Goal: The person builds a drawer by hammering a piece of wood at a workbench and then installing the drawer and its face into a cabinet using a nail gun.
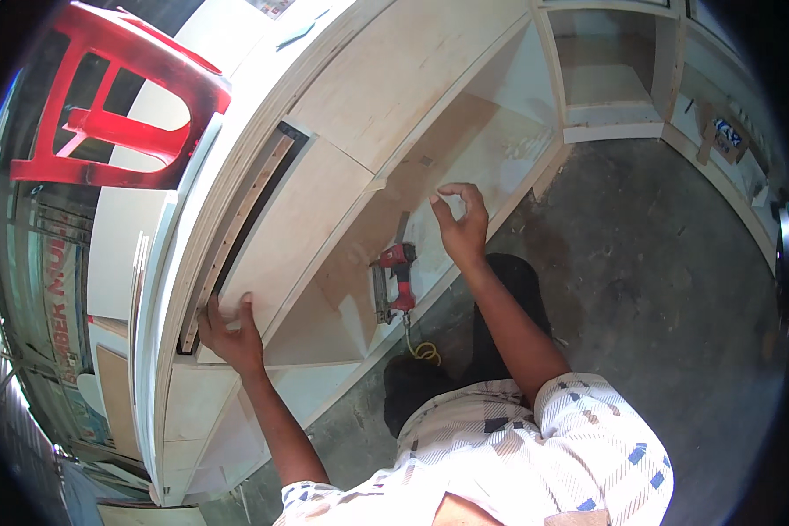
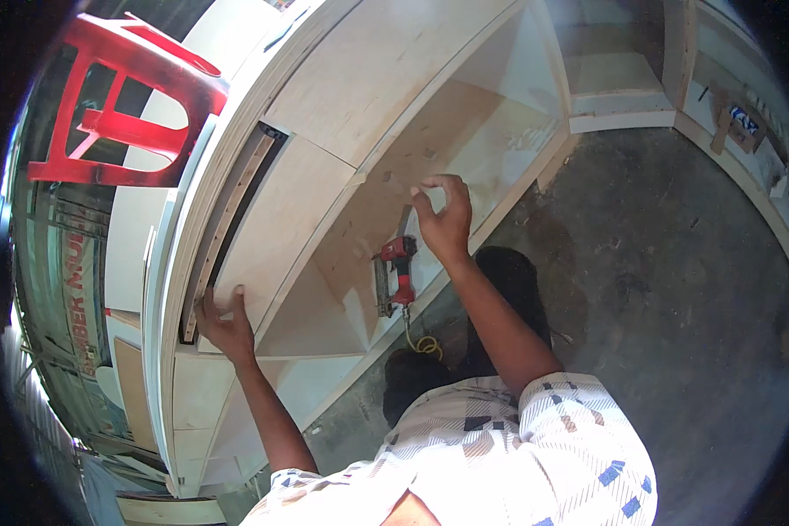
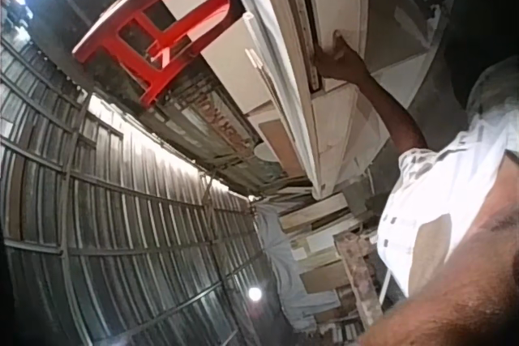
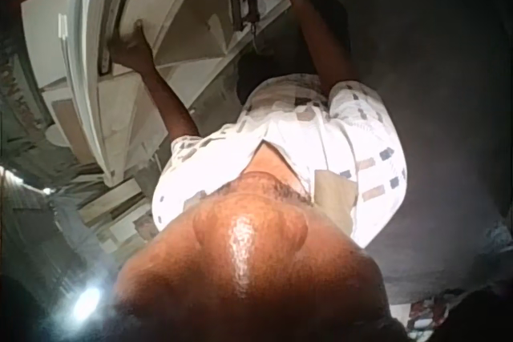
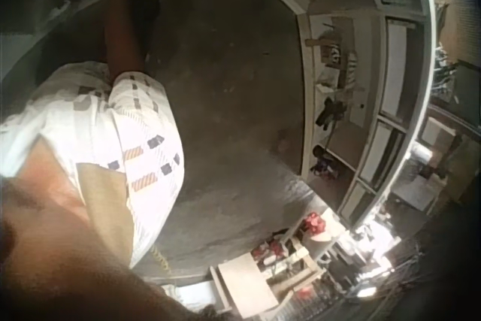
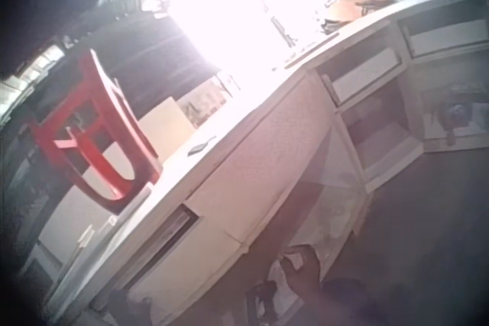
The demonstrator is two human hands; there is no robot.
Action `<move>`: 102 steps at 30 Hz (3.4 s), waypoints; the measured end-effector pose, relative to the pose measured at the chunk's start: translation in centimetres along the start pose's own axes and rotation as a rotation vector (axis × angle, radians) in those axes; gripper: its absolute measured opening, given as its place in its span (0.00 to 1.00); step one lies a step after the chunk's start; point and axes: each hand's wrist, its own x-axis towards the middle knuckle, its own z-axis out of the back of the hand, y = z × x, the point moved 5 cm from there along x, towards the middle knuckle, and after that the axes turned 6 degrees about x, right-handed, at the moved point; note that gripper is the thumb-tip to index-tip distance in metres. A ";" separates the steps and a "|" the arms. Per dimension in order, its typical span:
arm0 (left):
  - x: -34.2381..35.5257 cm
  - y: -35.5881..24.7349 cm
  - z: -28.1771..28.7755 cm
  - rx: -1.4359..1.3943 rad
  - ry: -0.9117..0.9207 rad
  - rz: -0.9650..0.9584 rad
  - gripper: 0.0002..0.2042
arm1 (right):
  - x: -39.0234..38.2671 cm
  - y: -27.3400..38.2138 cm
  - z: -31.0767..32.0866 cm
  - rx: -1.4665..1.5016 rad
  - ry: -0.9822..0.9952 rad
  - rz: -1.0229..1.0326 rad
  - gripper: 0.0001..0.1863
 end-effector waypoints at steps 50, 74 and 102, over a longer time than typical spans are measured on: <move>-12.2 4.6 -3.4 -1.534 0.010 1.104 0.23 | -7.2 24.7 -25.8 -0.365 1.541 0.495 0.29; -12.1 6.5 -6.1 -1.215 -0.037 1.060 0.23 | -8.4 23.4 -23.3 -0.378 1.088 1.199 0.25; -0.7 1.3 3.2 -0.178 -0.407 0.078 0.26 | -5.5 12.0 -14.5 -0.514 0.269 0.436 0.45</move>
